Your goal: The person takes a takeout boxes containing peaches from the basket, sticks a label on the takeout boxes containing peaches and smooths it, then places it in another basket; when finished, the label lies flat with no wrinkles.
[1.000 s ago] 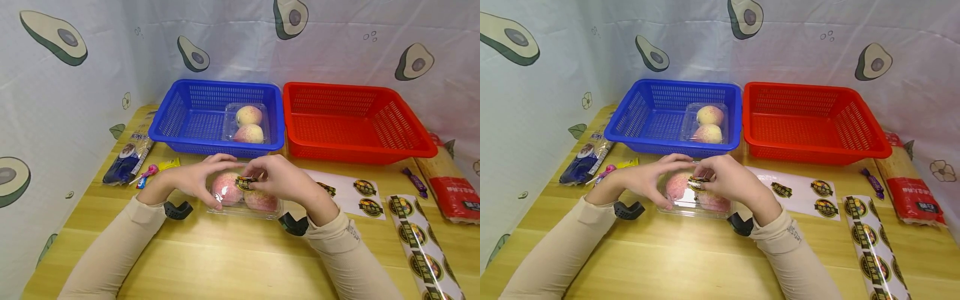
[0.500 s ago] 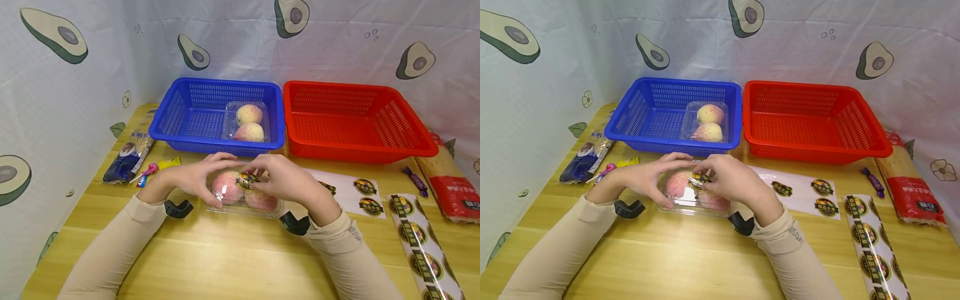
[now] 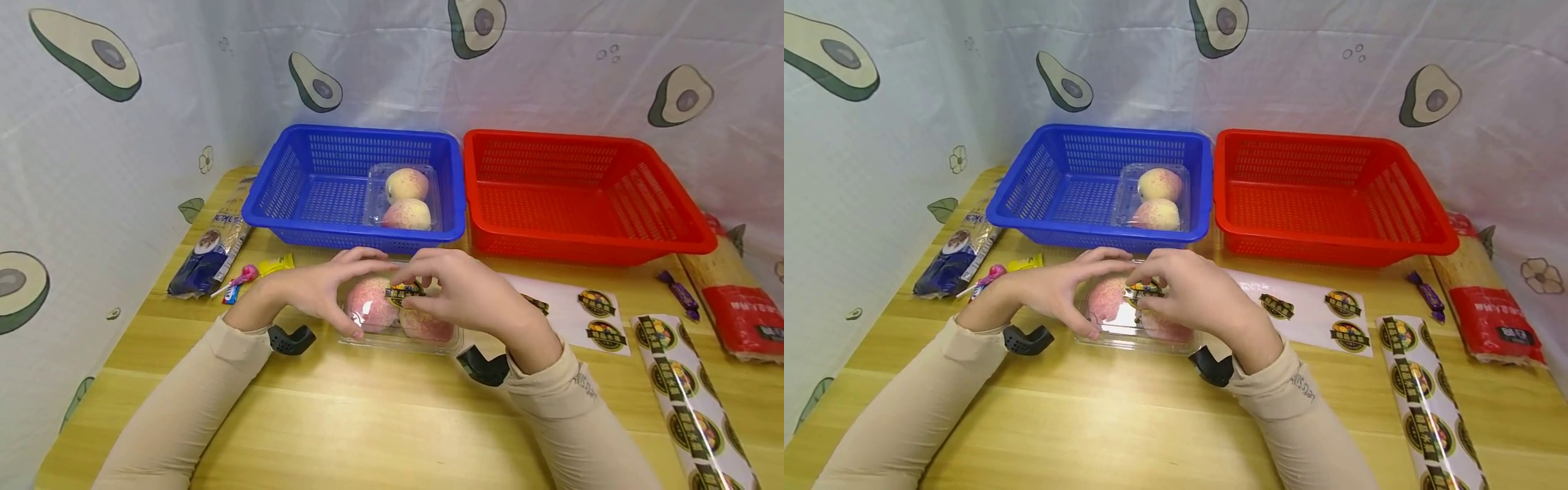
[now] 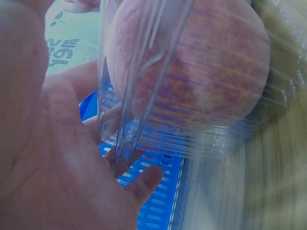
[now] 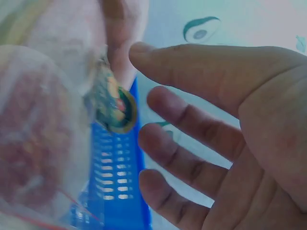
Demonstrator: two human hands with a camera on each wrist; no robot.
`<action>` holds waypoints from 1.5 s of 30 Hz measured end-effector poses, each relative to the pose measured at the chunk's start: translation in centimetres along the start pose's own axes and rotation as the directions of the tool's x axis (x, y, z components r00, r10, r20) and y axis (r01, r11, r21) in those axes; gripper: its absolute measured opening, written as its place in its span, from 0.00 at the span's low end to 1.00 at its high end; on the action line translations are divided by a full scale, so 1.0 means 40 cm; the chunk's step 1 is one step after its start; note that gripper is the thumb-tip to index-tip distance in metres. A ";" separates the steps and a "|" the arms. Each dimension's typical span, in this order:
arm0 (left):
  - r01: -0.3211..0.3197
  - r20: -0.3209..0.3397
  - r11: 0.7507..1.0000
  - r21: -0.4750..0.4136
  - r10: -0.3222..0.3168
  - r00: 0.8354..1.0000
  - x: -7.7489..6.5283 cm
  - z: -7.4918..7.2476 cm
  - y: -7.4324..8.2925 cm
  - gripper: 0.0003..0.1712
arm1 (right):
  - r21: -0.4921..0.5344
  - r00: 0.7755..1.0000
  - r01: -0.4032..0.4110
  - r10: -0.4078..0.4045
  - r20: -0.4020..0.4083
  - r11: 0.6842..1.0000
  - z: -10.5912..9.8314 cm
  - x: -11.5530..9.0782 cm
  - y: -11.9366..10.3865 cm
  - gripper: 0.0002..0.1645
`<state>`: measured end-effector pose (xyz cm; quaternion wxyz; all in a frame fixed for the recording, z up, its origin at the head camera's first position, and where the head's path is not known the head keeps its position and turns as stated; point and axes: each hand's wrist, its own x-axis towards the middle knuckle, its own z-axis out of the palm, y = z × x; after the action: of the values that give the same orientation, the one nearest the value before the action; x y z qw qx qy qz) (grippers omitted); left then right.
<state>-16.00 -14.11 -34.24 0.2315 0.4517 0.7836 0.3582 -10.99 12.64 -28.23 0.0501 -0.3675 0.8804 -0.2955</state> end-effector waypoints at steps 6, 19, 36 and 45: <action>0.009 0.000 1.000 -0.003 -0.009 1.000 -0.001 0.000 0.001 0.60 | -0.063 0.998 -0.041 0.044 0.036 0.997 0.017 0.010 0.005 0.14; 0.013 0.008 1.000 -0.001 -0.013 1.000 0.003 -0.004 0.003 0.60 | -0.131 0.993 -0.073 0.085 0.086 0.989 0.011 0.016 0.017 0.17; 0.011 0.008 1.000 -0.006 -0.011 1.000 0.009 0.004 0.000 0.61 | -0.119 0.977 -0.180 0.192 0.095 0.976 -0.024 -0.014 0.024 0.19; 0.015 0.011 1.000 -0.002 -0.015 1.000 0.005 0.004 0.000 0.60 | -0.143 0.985 -0.147 0.158 0.070 0.979 0.003 -0.004 0.015 0.17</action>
<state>-16.00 -13.86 -34.35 0.2390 0.4474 0.7853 0.3550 -11.21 13.00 -28.67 0.0829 -0.3129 0.9215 -0.2146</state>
